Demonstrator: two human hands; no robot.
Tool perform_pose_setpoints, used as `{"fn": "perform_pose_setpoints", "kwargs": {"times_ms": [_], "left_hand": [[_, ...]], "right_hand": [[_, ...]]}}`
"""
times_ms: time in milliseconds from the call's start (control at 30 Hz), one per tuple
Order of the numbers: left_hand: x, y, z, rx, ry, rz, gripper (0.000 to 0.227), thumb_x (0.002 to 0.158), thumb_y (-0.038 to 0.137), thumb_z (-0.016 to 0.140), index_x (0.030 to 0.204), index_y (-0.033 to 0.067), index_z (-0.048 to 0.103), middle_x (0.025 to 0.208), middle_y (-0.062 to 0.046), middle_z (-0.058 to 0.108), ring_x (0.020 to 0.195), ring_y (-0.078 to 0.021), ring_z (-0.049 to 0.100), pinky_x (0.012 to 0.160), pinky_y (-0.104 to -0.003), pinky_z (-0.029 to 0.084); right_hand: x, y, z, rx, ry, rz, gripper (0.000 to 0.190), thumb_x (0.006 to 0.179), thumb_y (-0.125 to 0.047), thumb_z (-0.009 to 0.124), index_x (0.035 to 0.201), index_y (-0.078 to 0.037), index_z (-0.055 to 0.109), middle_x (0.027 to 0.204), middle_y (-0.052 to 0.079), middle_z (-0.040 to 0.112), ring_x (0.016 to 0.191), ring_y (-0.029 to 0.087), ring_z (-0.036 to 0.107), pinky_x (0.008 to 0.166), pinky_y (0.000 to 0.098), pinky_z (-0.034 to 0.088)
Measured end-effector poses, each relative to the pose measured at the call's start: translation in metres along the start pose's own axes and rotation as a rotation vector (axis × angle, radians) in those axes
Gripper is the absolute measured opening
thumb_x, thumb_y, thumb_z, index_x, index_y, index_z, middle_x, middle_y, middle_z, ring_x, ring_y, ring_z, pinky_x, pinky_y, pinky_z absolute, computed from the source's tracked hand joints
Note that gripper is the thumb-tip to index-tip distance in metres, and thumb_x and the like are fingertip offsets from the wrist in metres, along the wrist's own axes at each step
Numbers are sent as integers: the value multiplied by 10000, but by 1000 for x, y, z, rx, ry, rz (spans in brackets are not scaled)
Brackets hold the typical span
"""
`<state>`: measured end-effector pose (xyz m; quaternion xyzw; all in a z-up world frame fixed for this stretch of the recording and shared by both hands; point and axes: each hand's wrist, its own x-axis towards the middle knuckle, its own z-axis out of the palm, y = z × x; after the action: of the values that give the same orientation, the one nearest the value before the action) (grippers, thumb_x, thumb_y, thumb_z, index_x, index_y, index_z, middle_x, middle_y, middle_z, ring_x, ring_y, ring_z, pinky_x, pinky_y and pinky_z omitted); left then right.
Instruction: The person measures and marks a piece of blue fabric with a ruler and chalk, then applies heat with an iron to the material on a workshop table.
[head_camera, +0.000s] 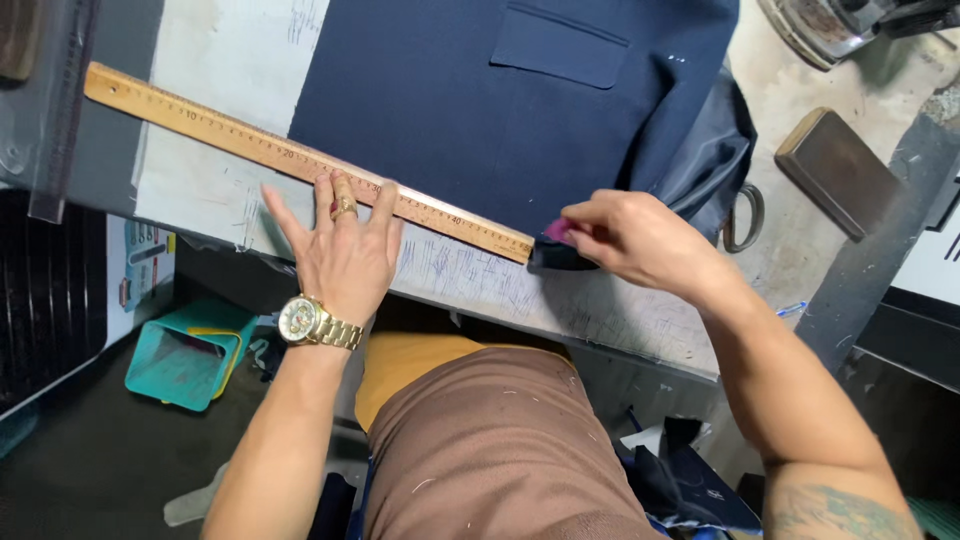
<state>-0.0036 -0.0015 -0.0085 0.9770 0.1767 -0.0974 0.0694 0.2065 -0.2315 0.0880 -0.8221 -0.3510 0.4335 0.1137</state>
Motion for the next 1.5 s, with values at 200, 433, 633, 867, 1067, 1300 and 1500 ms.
{"fn": "perform_pose_setpoints", "kwargs": {"times_ms": [200, 433, 633, 867, 1067, 1300, 1500], "left_hand": [[-35, 14, 26, -188, 137, -62, 509, 1024, 401, 607, 1505, 238, 575, 1620, -356, 288, 1514, -537, 221, 1070, -825, 150], [-59, 6, 92, -184, 682, -164, 253, 1017, 410, 733, 1088, 173, 787, 1467, -277, 527, 1407, -432, 471, 1144, -553, 261], [-72, 16, 87, -395, 548, -497, 736, 881, 503, 840, 1467, 189, 524, 1626, -217, 248, 1500, -395, 318, 1146, -617, 254], [-97, 16, 105, -802, 691, -606, 910, 787, 138, 938, 1529, 71, 416, 1243, -254, 520, 1063, -382, 612, 883, -471, 518], [-116, 20, 98, -1199, 646, -752, 497, 960, -20, 704, 1403, -78, 488, 863, -172, 614, 592, -206, 673, 420, -249, 553], [-149, -37, 117, -991, 710, -711, 415, 996, 23, 698, 1384, -42, 565, 891, -166, 647, 559, -174, 629, 426, -245, 496], [-87, -112, 88, -556, 723, -451, 335, 978, 123, 806, 1292, 35, 728, 997, -208, 736, 866, -361, 730, 659, -381, 578]], "right_hand": [[-66, 16, 9, 277, -21, 229, 260, 912, -229, 685, 1132, -204, 820, 845, 103, 784, 804, 216, 732, 706, 330, 602], [-123, 111, 87, 460, 48, 495, 290, 957, -179, 675, 1184, -45, 795, 966, 199, 802, 841, 244, 689, 683, 332, 594], [-122, 135, 125, -137, 220, 555, 378, 1030, -432, 614, 1083, -95, 777, 878, 160, 771, 879, 336, 767, 777, 461, 611], [11, 71, 129, -37, 1022, -328, 150, 947, -92, 769, 1092, -105, 733, 925, 44, 717, 853, 256, 665, 777, 358, 540], [76, 74, 151, -263, 980, -383, 171, 890, -15, 742, 1030, -85, 673, 878, 41, 639, 834, 220, 648, 708, 296, 557], [-21, 2, 151, 144, 236, -397, 138, 946, -125, 655, 1003, -10, 708, 778, 191, 709, 804, 365, 711, 773, 453, 578], [19, 29, 183, -412, 911, -337, 474, 739, -165, 852, 1139, 13, 670, 1192, 328, 626, 1159, 518, 610, 1065, 684, 404]]}}
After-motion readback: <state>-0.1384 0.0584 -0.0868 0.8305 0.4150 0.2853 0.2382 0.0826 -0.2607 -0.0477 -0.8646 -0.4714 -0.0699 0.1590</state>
